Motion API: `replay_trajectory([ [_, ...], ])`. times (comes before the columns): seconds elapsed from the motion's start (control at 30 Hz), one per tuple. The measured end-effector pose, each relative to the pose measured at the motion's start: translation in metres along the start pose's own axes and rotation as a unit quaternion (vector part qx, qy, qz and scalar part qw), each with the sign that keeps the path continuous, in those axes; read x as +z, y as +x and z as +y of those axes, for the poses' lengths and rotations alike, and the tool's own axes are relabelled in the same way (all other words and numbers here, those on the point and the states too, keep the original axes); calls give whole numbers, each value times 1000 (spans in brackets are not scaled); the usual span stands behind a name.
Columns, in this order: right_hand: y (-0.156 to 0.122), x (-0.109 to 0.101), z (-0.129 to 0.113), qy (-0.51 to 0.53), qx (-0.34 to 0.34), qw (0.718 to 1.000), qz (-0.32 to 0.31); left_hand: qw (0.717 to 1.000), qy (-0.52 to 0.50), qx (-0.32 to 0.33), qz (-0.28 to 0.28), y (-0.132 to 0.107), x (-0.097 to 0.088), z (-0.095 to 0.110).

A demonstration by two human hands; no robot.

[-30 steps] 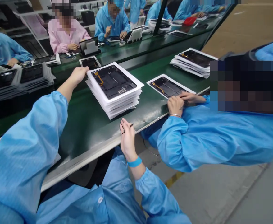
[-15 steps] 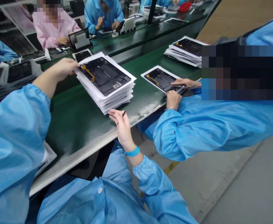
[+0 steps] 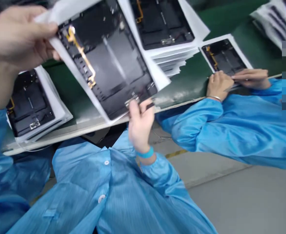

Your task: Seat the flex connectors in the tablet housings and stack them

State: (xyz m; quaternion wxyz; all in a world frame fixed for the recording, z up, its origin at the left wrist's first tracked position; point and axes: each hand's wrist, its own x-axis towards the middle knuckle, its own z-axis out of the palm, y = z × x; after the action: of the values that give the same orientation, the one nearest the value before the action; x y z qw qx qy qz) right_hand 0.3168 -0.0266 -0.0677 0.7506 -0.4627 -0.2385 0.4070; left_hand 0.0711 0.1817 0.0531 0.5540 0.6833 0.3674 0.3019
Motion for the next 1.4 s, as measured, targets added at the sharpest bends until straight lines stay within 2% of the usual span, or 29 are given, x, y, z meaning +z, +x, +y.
replay_trajectory([
  [0.03, -22, 0, 12, -22, 63, 997, -34, 1000, 16, -23, -4, -11, -15, -16],
  [0.1, -59, 2, 36, -2, 166, 982, -86, 994, 78, -73, -17, -24, -43, -51],
  [0.2, -91, 7, 62, 44, 269, 952, -140, 966, 193, -163, -51, -19, -72, -98],
  [0.27, -96, 7, 67, 25, 316, 929, -190, 945, 248, -203, -56, -5, -82, -114],
  [0.37, -84, -4, 59, -51, 333, 893, -298, 911, 354, -209, -26, 8, -80, -113],
  [0.43, -65, -13, 45, -99, 286, 889, -344, 891, 425, -160, 16, -3, -65, -102],
  [0.5, -41, -19, 32, -144, 210, 902, -349, 876, 474, -81, 37, -32, -33, -87],
  [0.57, -16, -18, 22, -170, 153, 918, -325, 862, 506, -23, 1, -75, 10, -76],
  [0.6, -4, -14, 19, -175, 117, 927, -312, 824, 564, 19, -43, -98, 34, -74],
  [0.63, 8, -10, 19, -180, 59, 933, -307, 796, 598, 61, -70, -120, 58, -74],
  [0.7, 28, 2, 25, -180, -48, 930, -317, 796, 589, 106, -87, -154, 99, -82],
  [0.73, 36, 8, 29, -191, -84, 922, -325, 796, 587, 133, -57, -166, 115, -90],
  [0.8, 49, 16, 41, -230, -90, 902, -355, 807, 570, 154, 11, -177, 137, -109],
  [0.87, 55, 20, 52, -280, -55, 869, -404, 816, 554, 150, 73, -177, 148, -126],
  [0.97, 59, 19, 60, -336, -20, 817, -468, 828, 531, 134, 120, -172, 150, -143],
  [1.13, 62, 15, 58, -369, -8, 786, -496, 844, 509, 115, 124, -172, 148, -150],
  [1.27, 62, 14, 59, -366, 13, 786, -498, 837, 521, 130, 107, -170, 145, -150],
  [1.4, 61, 11, 62, -339, 59, 832, -436, 806, 560, 172, 80, -166, 142, -151],
])
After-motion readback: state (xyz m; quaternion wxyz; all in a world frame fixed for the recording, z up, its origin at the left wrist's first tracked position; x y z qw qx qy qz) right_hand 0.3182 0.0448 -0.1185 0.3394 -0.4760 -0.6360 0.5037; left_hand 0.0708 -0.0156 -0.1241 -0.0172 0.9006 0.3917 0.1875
